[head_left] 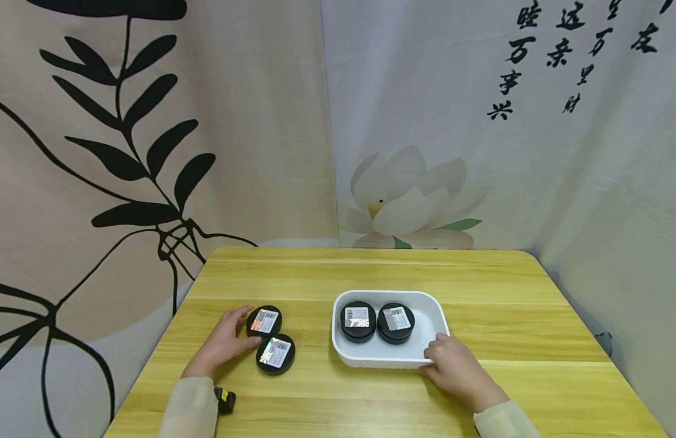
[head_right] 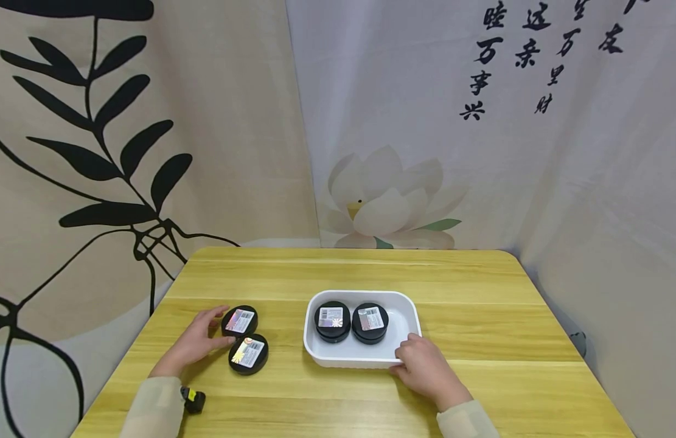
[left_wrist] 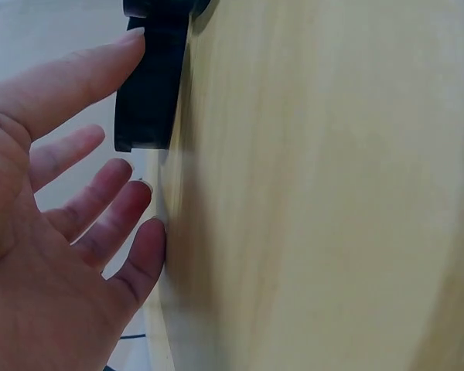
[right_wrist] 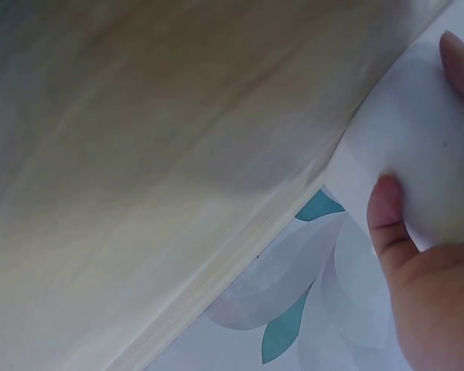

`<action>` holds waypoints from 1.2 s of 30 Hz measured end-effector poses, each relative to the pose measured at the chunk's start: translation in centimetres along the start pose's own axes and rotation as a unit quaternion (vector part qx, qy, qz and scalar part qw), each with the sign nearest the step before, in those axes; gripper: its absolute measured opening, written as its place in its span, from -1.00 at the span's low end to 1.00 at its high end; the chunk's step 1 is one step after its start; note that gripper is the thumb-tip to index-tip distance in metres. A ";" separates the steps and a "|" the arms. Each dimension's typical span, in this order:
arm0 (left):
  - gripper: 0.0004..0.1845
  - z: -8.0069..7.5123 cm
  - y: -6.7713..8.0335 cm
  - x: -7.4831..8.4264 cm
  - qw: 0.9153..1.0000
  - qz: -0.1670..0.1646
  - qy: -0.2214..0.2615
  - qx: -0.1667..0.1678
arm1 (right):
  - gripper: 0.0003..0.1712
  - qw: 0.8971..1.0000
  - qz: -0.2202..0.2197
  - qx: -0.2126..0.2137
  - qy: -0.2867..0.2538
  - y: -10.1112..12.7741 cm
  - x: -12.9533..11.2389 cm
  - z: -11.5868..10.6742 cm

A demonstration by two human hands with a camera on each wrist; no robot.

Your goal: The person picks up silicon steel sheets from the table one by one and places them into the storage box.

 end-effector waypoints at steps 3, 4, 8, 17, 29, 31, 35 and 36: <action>-0.03 0.1 -0.3 -0.1 1.000 0.003 -0.004 -0.003 | -0.65 1.000 0.003 -0.003 0.000 0.0 0.1 0.1; -0.02 0.1 -0.4 -0.2 1.000 0.004 -0.005 -0.004 | -0.65 1.000 0.004 -0.003 0.000 0.0 0.1 0.1; -0.03 0.1 -0.8 -0.1 1.000 0.016 -0.011 -0.003 | -0.65 1.000 0.002 -0.003 -0.001 0.0 0.1 0.1; -0.03 0.4 -1.5 0.1 1.000 0.024 -0.018 0.000 | -0.64 1.000 -0.002 0.001 0.001 0.0 0.0 0.1; 0.04 0.6 -2.3 0.2 0.998 0.034 -0.042 -0.027 | -0.66 1.000 0.003 -0.001 0.002 0.1 0.1 0.3; 0.04 0.6 -2.5 0.2 0.998 0.037 -0.045 -0.033 | -0.66 1.000 0.001 0.000 0.002 0.1 0.1 0.3; 0.06 0.8 -2.9 -0.1 0.997 0.036 -0.049 -0.044 | -0.65 1.000 -0.002 0.002 0.002 0.1 0.1 0.3; 0.06 0.8 -2.9 -0.1 0.997 0.035 -0.048 -0.047 | -0.65 1.000 -0.003 0.002 0.001 0.1 0.1 0.3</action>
Point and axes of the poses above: each hand's wrist, its own y-axis away from the middle knuckle, its own z-axis out of the palm, x = y × z, the point moved 10 cm from there along -y, towards the middle knuckle, and after that the axes turned 5 degrees about x, right-handed, at the moved point
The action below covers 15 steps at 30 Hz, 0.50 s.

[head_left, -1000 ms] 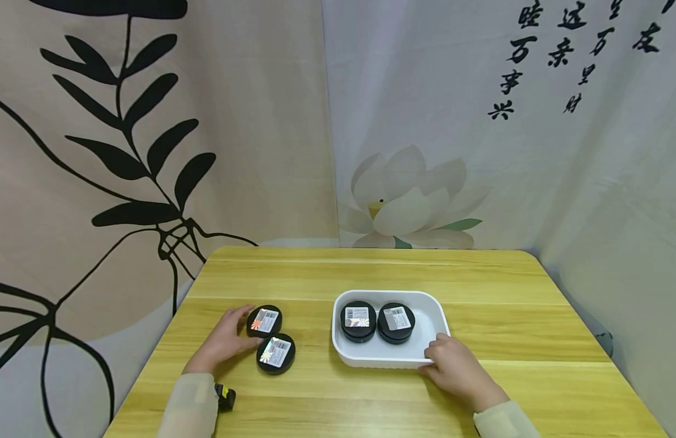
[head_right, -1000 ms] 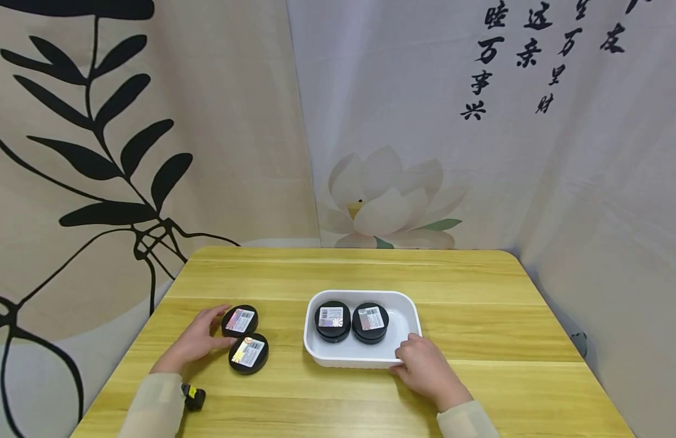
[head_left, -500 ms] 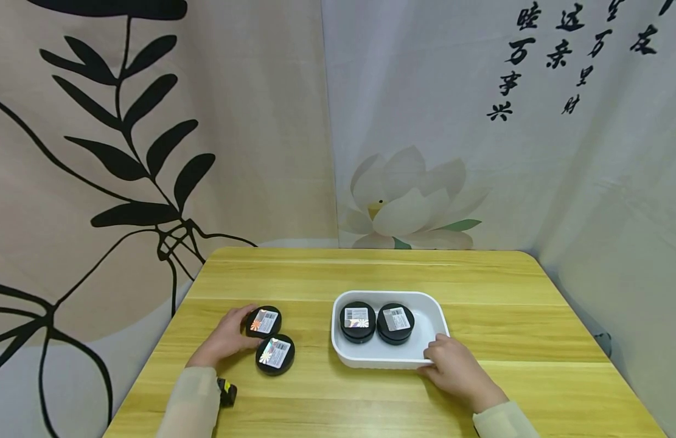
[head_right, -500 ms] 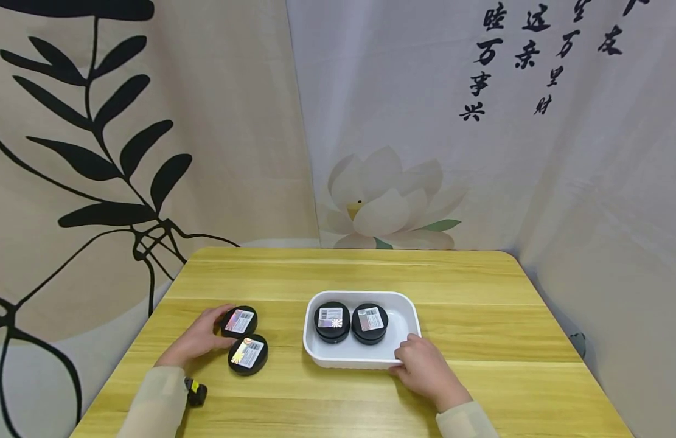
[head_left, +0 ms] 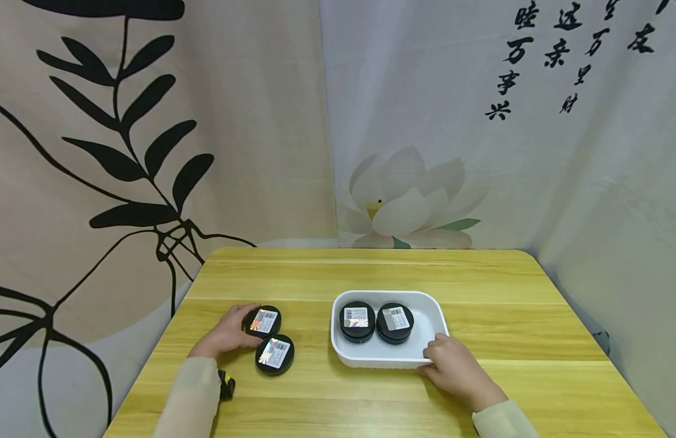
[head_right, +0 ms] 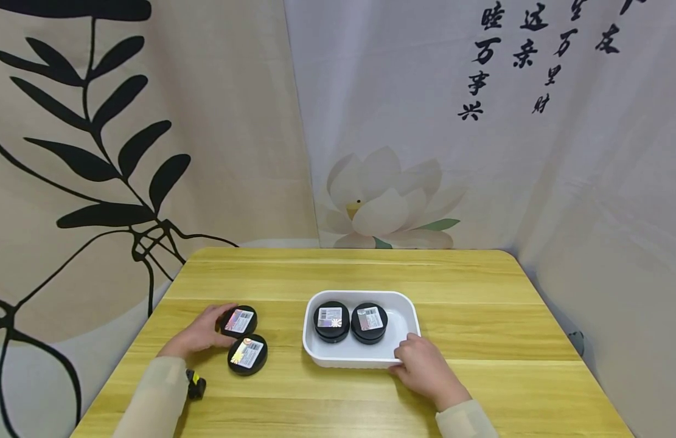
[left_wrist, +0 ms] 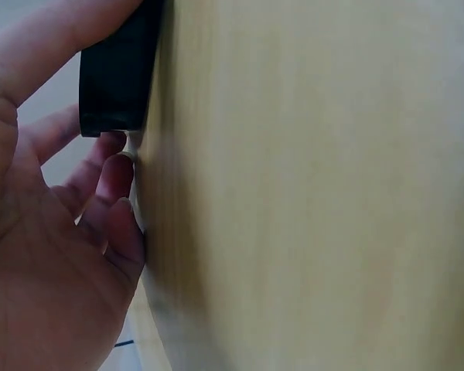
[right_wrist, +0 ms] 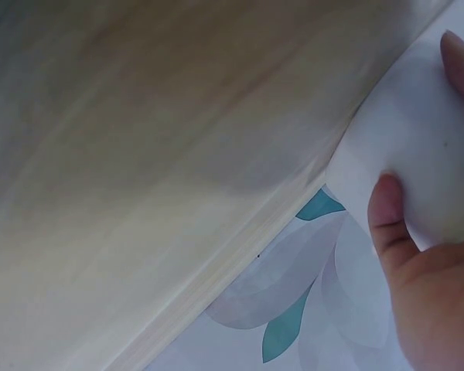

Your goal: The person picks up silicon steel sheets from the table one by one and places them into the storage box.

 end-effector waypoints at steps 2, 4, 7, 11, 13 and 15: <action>0.08 0.1 -0.1 -0.2 1.000 -0.005 0.006 -0.004 | -0.65 1.000 0.000 -0.001 -0.001 0.0 0.0 0.0; 0.10 0.3 -0.1 -0.2 1.000 -0.007 0.012 -0.007 | -0.65 1.000 0.000 -0.002 -0.001 0.0 0.0 0.0; 0.11 0.4 -0.2 -0.2 1.000 -0.008 0.019 -0.013 | -0.65 1.000 -0.001 -0.001 -0.001 -0.1 0.0 0.0; 0.13 0.5 -0.4 0.0 1.000 -0.005 0.020 -0.023 | -0.65 1.000 -0.002 0.000 0.000 0.0 -0.1 0.0; 0.14 0.5 -0.5 0.1 0.999 -0.006 0.021 -0.029 | -0.65 1.000 -0.003 0.000 -0.001 0.0 -0.1 0.0; 0.14 0.5 -0.6 0.2 0.999 -0.006 0.022 -0.036 | -0.65 1.000 -0.003 0.000 -0.001 0.0 -0.1 0.0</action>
Point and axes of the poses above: each hand's wrist, its own y-axis away from the middle knuckle, its own z-axis out of the palm, x = y × z, the point moved 10 cm from there along -y, towards the middle knuckle, and after that the axes turned 5 degrees about x, right-handed, at the moved point
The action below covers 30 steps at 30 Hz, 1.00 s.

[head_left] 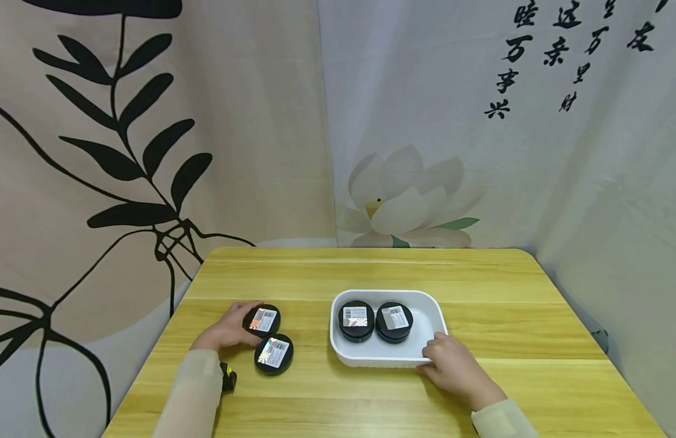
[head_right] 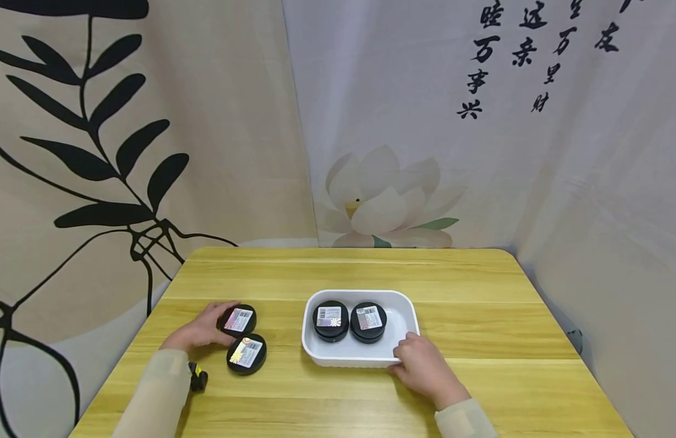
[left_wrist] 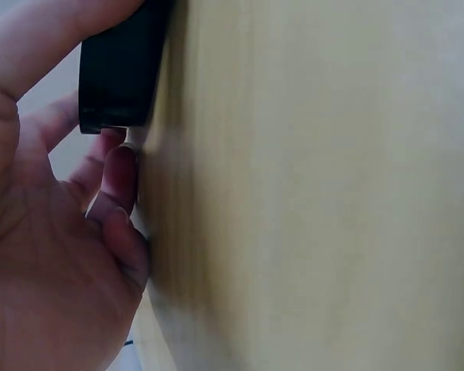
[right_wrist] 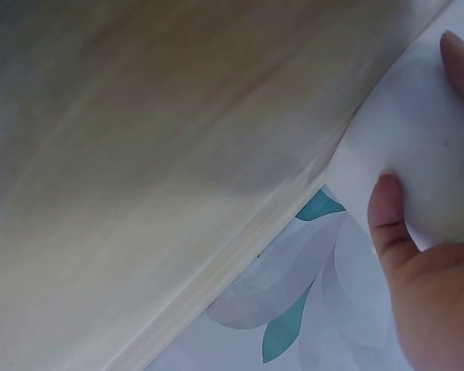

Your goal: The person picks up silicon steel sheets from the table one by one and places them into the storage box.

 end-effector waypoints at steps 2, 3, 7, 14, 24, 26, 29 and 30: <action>0.15 0.0 -0.1 0.0 1.000 -0.005 0.002 -0.006 | -0.65 1.000 0.000 0.000 0.001 0.0 0.0 0.0; 0.15 0.0 -0.1 0.0 1.000 -0.007 0.002 -0.009 | -0.65 1.000 -0.001 0.000 0.001 0.0 0.0 0.0; 0.15 0.0 -0.3 0.2 1.000 -0.011 0.005 -0.016 | -0.65 1.000 0.000 -0.001 0.002 0.0 0.0 0.0; 0.12 0.0 -0.5 0.2 1.000 -0.015 0.016 -0.014 | -0.67 1.000 0.007 -0.003 0.000 0.0 0.3 0.1; 0.07 -0.2 -0.3 -0.1 1.000 0.012 0.020 0.012 | -0.68 1.000 0.010 -0.007 0.001 0.0 0.3 0.2; 0.06 -0.2 -0.3 -0.1 1.000 0.018 0.021 0.015 | -0.68 1.000 0.011 -0.007 0.001 0.0 0.3 0.2; 0.05 -0.3 -0.2 -0.1 0.999 0.018 0.025 0.019 | -0.68 1.000 0.011 -0.004 0.001 0.0 0.2 0.1; 0.05 -0.3 -0.2 -0.2 0.999 0.017 0.029 0.021 | -0.67 1.000 0.010 -0.004 0.001 0.0 0.2 0.1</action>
Point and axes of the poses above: each hand's wrist, its own y-axis away from the middle knuckle, its own z-axis out of the palm, x = y × z, the point moved 10 cm from there along -y, towards the middle knuckle, and after that the axes turned 5 degrees about x, right-handed, at the moved point
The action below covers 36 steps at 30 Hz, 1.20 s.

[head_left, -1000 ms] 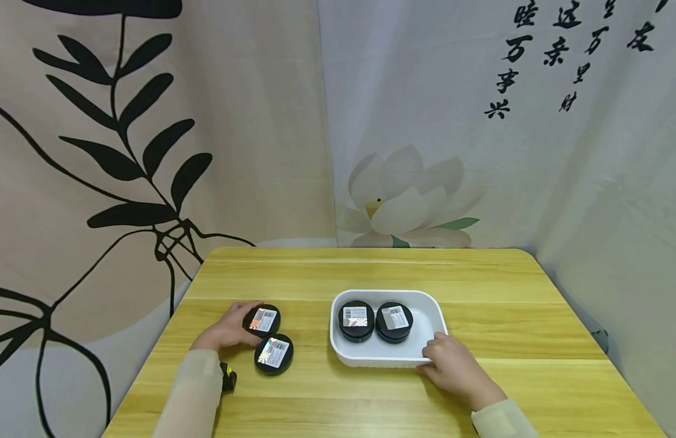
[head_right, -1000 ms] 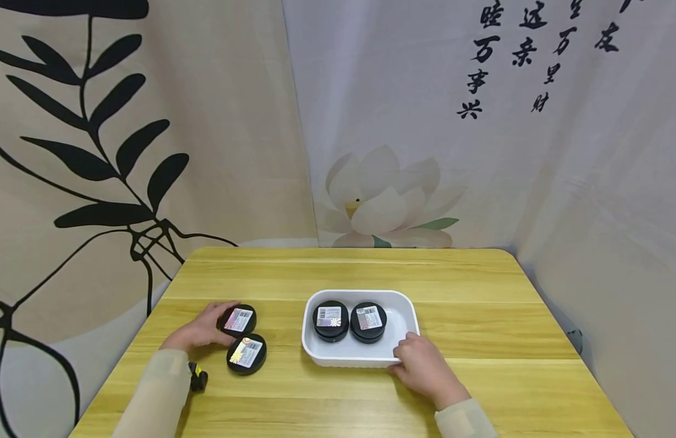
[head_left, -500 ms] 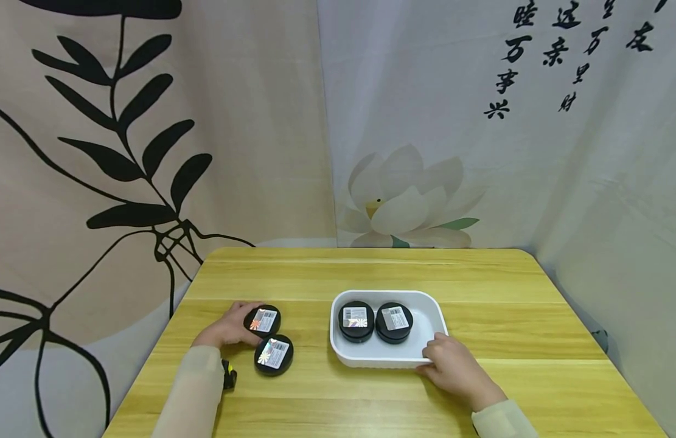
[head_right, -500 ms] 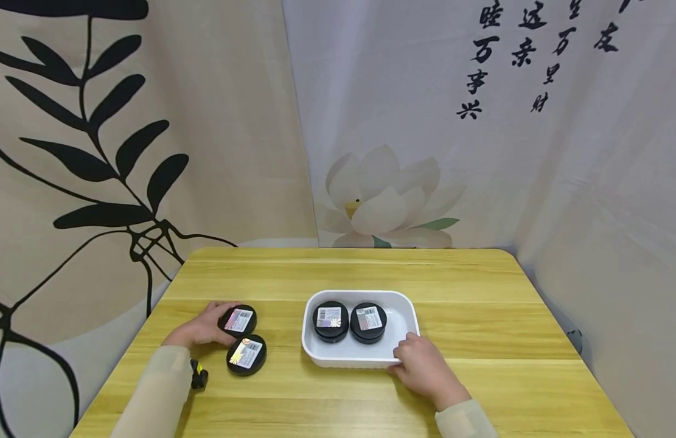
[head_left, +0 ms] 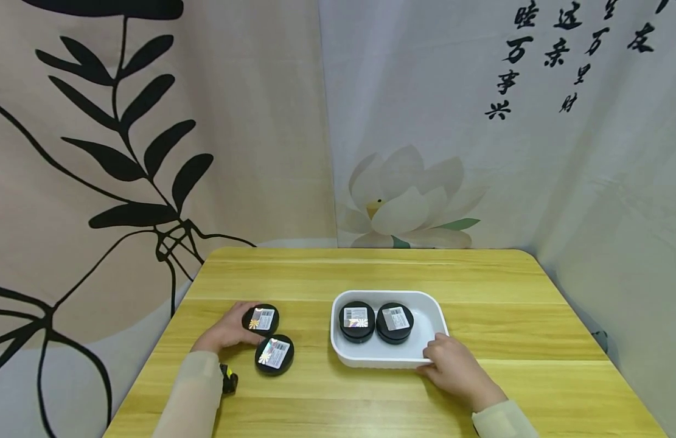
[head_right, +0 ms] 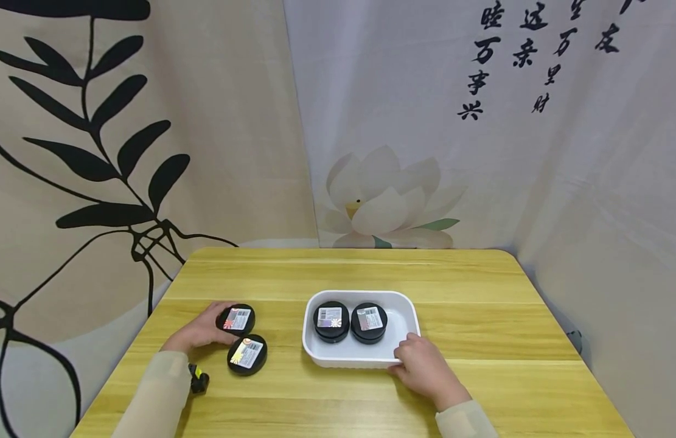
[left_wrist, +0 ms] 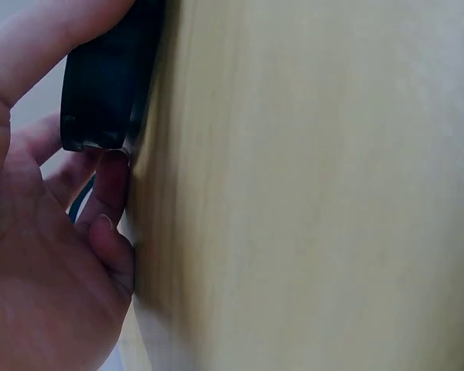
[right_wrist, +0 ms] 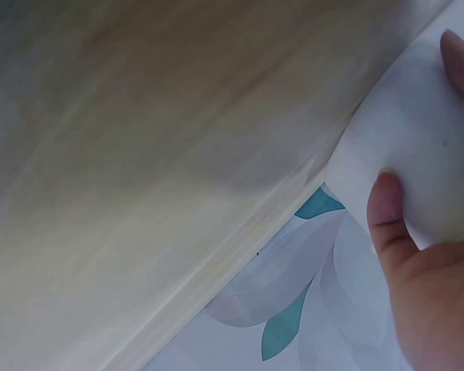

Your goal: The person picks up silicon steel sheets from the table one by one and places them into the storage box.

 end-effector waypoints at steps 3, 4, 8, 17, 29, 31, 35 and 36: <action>0.05 -0.1 0.1 0.0 1.000 -0.007 0.020 0.004 | -0.66 1.000 0.000 0.001 0.000 0.1 0.0 0.0; 0.05 -0.1 0.1 0.0 1.000 -0.006 0.026 0.004 | -0.66 1.000 0.000 0.001 0.000 0.1 0.0 0.0; 0.06 -0.1 0.2 0.0 0.999 -0.009 0.037 0.006 | -0.67 1.000 0.004 -0.003 0.000 0.1 0.0 0.0; 0.16 -0.4 0.6 -0.5 0.998 -0.035 0.043 0.019 | -0.68 1.000 0.006 -0.004 -0.002 -0.1 0.0 -0.2; 0.16 -1.3 0.8 0.3 0.998 -0.043 0.023 0.034 | -0.70 1.000 0.005 0.000 0.001 0.0 0.0 -0.3; 0.16 -1.4 0.8 0.3 0.998 -0.043 0.017 0.039 | -0.70 1.000 0.005 -0.001 -0.001 0.0 0.0 -0.3; 0.16 -1.4 0.6 0.6 0.998 -0.038 0.010 0.044 | -0.69 1.000 0.007 -0.005 -0.004 0.0 -0.1 -0.2; 0.15 -1.4 0.6 0.7 0.998 -0.037 0.011 0.044 | -0.69 1.000 0.007 -0.005 -0.004 0.0 -0.1 -0.2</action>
Point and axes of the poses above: each hand's wrist, its own y-axis away from the middle knuckle, its own z-axis out of the palm, x = y × z, the point moved 10 cm from there along -y, towards the middle knuckle, and after that the axes turned 5 degrees about x, right-handed, at the moved point
